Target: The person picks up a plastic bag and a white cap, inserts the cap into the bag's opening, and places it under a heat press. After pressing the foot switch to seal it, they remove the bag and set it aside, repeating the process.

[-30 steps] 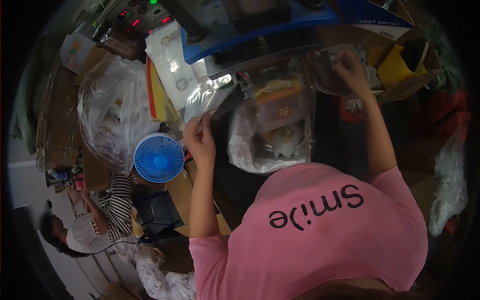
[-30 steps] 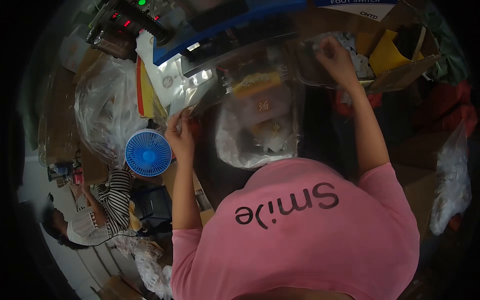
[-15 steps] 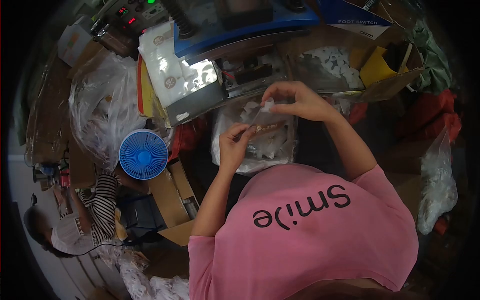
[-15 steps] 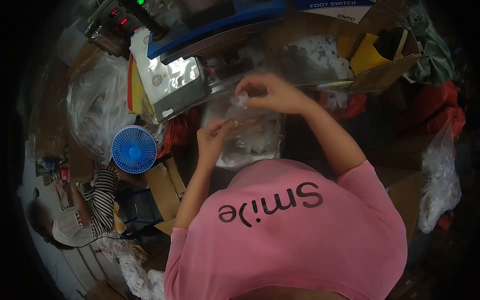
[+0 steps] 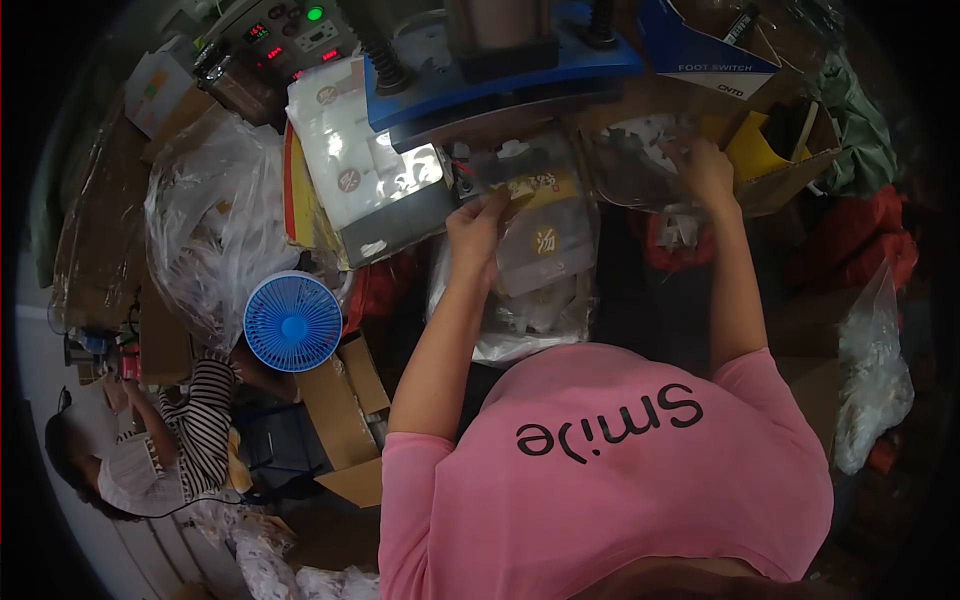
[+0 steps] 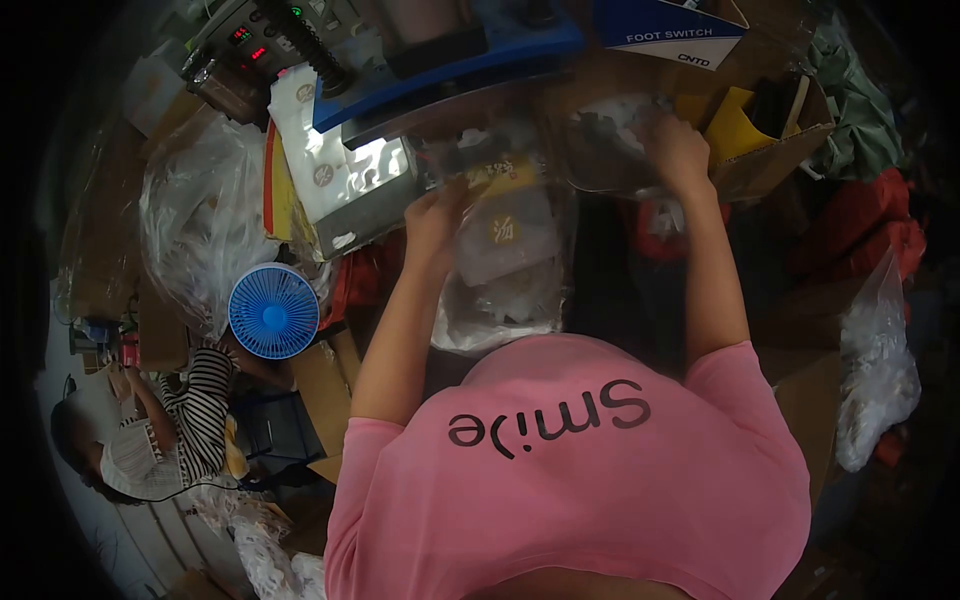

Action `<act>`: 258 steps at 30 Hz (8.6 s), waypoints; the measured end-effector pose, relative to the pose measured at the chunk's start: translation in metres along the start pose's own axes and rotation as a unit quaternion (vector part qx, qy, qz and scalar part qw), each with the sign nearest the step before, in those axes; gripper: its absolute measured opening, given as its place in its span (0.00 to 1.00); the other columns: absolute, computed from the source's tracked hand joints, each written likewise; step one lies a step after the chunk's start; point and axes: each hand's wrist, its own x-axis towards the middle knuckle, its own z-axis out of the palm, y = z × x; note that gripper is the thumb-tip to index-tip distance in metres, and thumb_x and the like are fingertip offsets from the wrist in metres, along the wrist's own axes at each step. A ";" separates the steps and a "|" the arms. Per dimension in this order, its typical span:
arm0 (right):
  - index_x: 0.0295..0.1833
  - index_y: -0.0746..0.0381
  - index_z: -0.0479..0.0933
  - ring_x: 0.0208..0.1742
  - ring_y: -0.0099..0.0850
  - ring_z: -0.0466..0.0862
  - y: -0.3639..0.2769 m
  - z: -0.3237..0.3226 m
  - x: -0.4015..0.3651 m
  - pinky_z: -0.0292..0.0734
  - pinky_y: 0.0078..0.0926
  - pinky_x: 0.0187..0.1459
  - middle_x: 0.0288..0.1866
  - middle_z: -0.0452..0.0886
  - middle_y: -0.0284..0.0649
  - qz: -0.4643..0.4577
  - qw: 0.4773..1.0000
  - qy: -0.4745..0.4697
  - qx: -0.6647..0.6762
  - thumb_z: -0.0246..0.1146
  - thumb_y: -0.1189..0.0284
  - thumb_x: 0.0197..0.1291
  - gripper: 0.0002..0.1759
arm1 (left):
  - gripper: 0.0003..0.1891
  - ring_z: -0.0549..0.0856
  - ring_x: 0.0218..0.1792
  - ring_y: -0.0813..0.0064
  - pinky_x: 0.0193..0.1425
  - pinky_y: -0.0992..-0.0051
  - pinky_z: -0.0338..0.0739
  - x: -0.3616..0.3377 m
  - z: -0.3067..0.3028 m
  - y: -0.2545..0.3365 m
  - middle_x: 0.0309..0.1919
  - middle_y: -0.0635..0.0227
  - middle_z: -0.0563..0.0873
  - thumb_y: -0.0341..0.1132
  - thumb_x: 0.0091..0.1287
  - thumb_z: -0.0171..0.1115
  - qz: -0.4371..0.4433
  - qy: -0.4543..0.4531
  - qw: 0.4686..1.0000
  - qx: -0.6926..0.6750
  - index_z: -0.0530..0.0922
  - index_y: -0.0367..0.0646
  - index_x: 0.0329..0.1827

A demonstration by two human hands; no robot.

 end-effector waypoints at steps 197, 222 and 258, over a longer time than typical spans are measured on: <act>0.53 0.63 0.77 0.48 0.27 0.80 0.028 0.053 0.003 0.74 0.25 0.51 0.52 0.80 0.38 -0.023 0.930 -0.056 0.362 0.60 0.76 0.61 0.14 | 0.17 0.78 0.59 0.64 0.72 0.58 0.55 -0.025 -0.124 0.032 0.49 0.73 0.85 0.24 0.56 0.61 0.382 0.082 0.726 0.566 0.84 0.51 0.48; 0.53 0.62 0.78 0.49 0.28 0.82 -0.080 0.032 -0.013 0.76 0.26 0.48 0.46 0.83 0.40 -0.136 0.932 -0.044 0.333 0.69 0.66 0.56 0.20 | 0.14 0.80 0.33 0.83 0.39 0.81 0.74 -0.024 -0.009 0.002 0.34 0.67 0.86 0.37 0.63 0.67 -0.028 -0.029 0.991 0.129 0.84 0.33 0.42; 0.47 0.62 0.79 0.46 0.27 0.78 -0.039 0.020 -0.025 0.72 0.23 0.47 0.47 0.79 0.35 -0.139 0.928 -0.004 0.345 0.61 0.71 0.63 0.09 | 0.07 0.81 0.33 0.81 0.41 0.80 0.74 -0.057 -0.039 0.004 0.31 0.69 0.86 0.31 0.63 0.65 0.091 -0.028 0.986 0.134 0.84 0.34 0.38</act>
